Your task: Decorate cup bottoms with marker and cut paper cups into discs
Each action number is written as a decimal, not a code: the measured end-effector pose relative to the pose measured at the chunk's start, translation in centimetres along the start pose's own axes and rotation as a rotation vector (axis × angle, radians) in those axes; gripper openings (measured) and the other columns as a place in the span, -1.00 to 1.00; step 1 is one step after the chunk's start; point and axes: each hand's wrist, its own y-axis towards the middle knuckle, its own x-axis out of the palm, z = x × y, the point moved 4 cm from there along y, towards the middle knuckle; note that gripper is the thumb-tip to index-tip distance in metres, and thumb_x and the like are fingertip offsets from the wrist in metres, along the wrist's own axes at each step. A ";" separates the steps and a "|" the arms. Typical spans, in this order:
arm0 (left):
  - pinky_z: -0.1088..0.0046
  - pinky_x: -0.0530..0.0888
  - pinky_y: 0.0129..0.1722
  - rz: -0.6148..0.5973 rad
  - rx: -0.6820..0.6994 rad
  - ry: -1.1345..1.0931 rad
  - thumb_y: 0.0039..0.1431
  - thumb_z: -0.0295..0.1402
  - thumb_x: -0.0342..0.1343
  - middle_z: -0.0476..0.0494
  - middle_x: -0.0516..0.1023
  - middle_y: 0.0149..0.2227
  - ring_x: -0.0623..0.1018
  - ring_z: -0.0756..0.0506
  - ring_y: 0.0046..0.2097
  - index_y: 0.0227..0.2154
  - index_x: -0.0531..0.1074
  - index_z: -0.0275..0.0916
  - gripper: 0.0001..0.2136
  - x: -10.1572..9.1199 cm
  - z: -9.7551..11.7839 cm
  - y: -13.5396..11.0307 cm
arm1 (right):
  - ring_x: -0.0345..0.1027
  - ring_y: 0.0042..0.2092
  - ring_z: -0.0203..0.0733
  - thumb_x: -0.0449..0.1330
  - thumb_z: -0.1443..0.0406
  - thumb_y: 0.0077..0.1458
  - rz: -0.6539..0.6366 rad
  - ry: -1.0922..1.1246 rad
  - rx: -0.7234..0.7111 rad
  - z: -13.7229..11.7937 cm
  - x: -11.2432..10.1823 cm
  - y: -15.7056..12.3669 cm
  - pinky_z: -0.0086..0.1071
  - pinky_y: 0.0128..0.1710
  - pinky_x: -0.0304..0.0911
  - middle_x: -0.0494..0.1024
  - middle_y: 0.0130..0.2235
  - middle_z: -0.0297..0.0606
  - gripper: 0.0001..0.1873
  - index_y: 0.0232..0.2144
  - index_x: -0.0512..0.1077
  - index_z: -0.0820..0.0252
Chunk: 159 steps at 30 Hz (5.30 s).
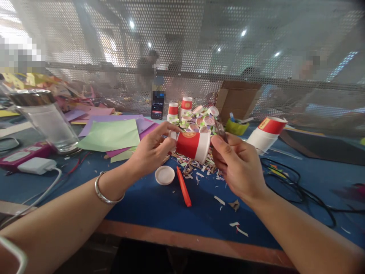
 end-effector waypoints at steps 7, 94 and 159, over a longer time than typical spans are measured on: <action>0.48 0.35 -0.42 -0.032 0.015 0.080 0.28 -0.35 0.09 -0.05 0.51 -0.39 0.47 -0.01 -0.39 -0.06 0.44 -0.18 -0.80 0.1 -0.3 -0.1 | -0.17 -0.58 -0.40 0.33 0.11 0.17 -0.033 -0.069 -0.037 0.3 0.1 0.0 -0.37 -0.62 -0.24 0.10 -0.57 -0.52 -0.69 -0.45 0.36 0.12; 0.31 0.55 0.01 -0.047 -0.219 -0.662 0.22 -0.42 0.24 -0.06 0.59 -0.22 0.64 -0.03 -0.19 -0.19 0.32 -0.21 -0.80 0.7 -1.2 0.2 | -0.04 -0.58 -0.41 0.21 0.10 0.28 -0.204 -0.283 0.005 -1.2 2.2 -1.0 -0.39 -0.61 -0.13 0.22 -0.61 -0.54 -0.74 -0.31 0.36 0.16; 0.41 0.52 -0.26 0.270 -0.315 -0.492 0.21 -0.35 0.16 -0.01 0.50 -0.40 0.58 -0.02 -0.34 -0.32 0.36 -0.23 -0.90 -0.9 -2.2 0.7 | 0.35 -0.46 -0.22 0.33 0.06 0.12 0.047 -0.785 -0.224 -0.1 -1.7 2.1 -0.34 -0.41 0.19 0.54 -0.47 -0.33 -0.68 -0.25 0.39 0.14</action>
